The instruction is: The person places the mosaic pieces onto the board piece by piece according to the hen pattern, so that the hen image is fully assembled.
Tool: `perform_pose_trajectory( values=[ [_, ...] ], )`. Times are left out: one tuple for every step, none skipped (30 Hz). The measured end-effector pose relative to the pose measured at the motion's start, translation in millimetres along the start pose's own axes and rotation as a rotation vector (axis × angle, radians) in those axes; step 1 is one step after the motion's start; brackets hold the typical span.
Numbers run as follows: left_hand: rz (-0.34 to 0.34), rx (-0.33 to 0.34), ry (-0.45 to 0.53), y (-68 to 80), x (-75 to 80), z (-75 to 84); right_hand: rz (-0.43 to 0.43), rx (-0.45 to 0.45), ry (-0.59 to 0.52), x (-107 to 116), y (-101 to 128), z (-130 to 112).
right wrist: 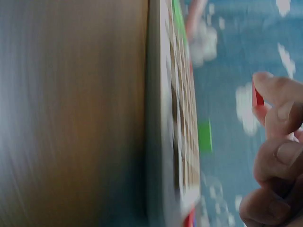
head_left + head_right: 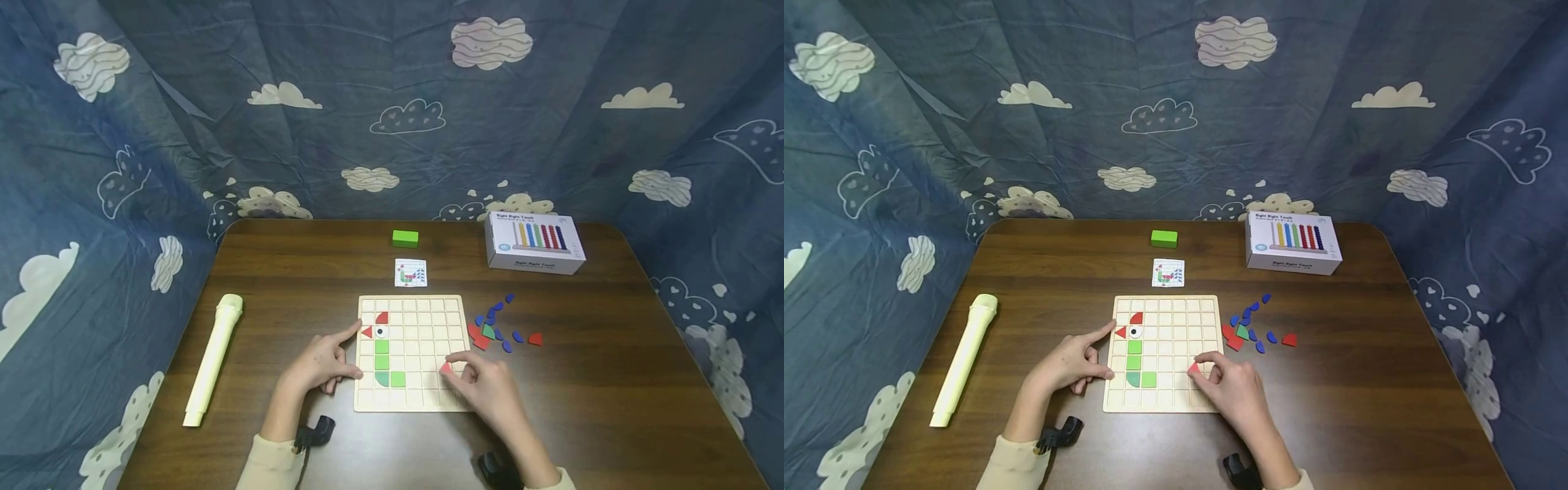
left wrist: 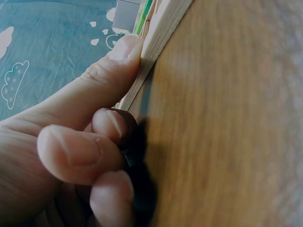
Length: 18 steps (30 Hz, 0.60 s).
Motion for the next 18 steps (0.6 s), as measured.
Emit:
perform_pose_trajectory(
  values=[
    [0.0,0.003,0.001,0.0,0.3,0.0,-0.014,0.013,-0.023,-6.4,0.8,-8.7],
    [0.0,0.005,0.002,-0.1,0.5,-0.2,-0.032,0.022,-0.041,-13.2,1.6,-16.4],
    [-0.001,0.004,0.002,-0.1,0.6,-0.2,-0.052,0.03,-0.049,-20.0,2.7,-23.0],
    [-0.003,0.0,0.001,-0.3,0.6,-0.3,-0.072,0.04,-0.055,-26.5,3.9,-28.6],
    [-0.003,-0.005,-0.001,-0.2,0.7,-0.3,-0.09,0.046,-0.056,-32.5,4.9,-33.3],
    [-0.005,-0.009,-0.004,-0.4,0.6,-0.4,-0.111,0.051,-0.053,-38.0,6.1,-37.1],
    [-0.006,-0.016,-0.004,-0.7,0.7,-0.4,-0.122,0.065,-0.05,-42.5,6.8,-40.4],
    [-0.007,-0.022,-0.007,-1.2,0.7,-0.4,-0.134,0.071,-0.047,-46.6,7.4,-42.9],
    [-0.008,-0.028,-0.008,-1.6,0.7,-0.4,-0.143,0.079,-0.042,-50.2,8.1,-44.7],
    [-0.009,-0.031,-0.008,-2.0,0.8,-0.6,-0.15,0.092,-0.032,-53.2,8.8,-46.1],
    [-0.008,-0.032,-0.008,-2.2,1.0,-0.6,-0.158,0.101,-0.021,-55.7,9.2,-47.2],
    [-0.008,-0.032,-0.007,-2.4,1.1,-0.7,-0.163,0.113,-0.006,-58.0,9.6,-47.9],
    [-0.007,-0.032,-0.007,-2.5,1.2,-0.8,-0.165,0.122,0.012,-59.9,10.0,-48.4],
    [-0.007,-0.028,-0.01,-2.2,1.3,-0.8,-0.169,0.128,0.027,-61.6,10.5,-48.4],
    [-0.007,-0.026,-0.01,-1.8,1.3,-0.7,-0.169,0.132,0.04,-62.8,10.9,-48.4],
    [-0.007,-0.023,-0.011,-1.5,1.1,-0.7,-0.168,0.135,0.052,-63.7,11.4,-48.3],
    [-0.006,-0.02,-0.012,-1.1,1.0,-0.8,-0.167,0.136,0.057,-64.4,11.8,-48.4],
    [-0.005,-0.017,-0.011,-0.8,0.8,-1.1,-0.166,0.135,0.063,-65.1,12.2,-48.2]
  ],
)
Point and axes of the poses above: each hand's wrist, its own y-axis away from the middle knuckle, its own x-axis out of the back of the hand, z = x × y, the point moved 3 cm from there along -y, towards the middle knuckle, and after that the axes turned 7 degrees about x, right-handed, at the moved point
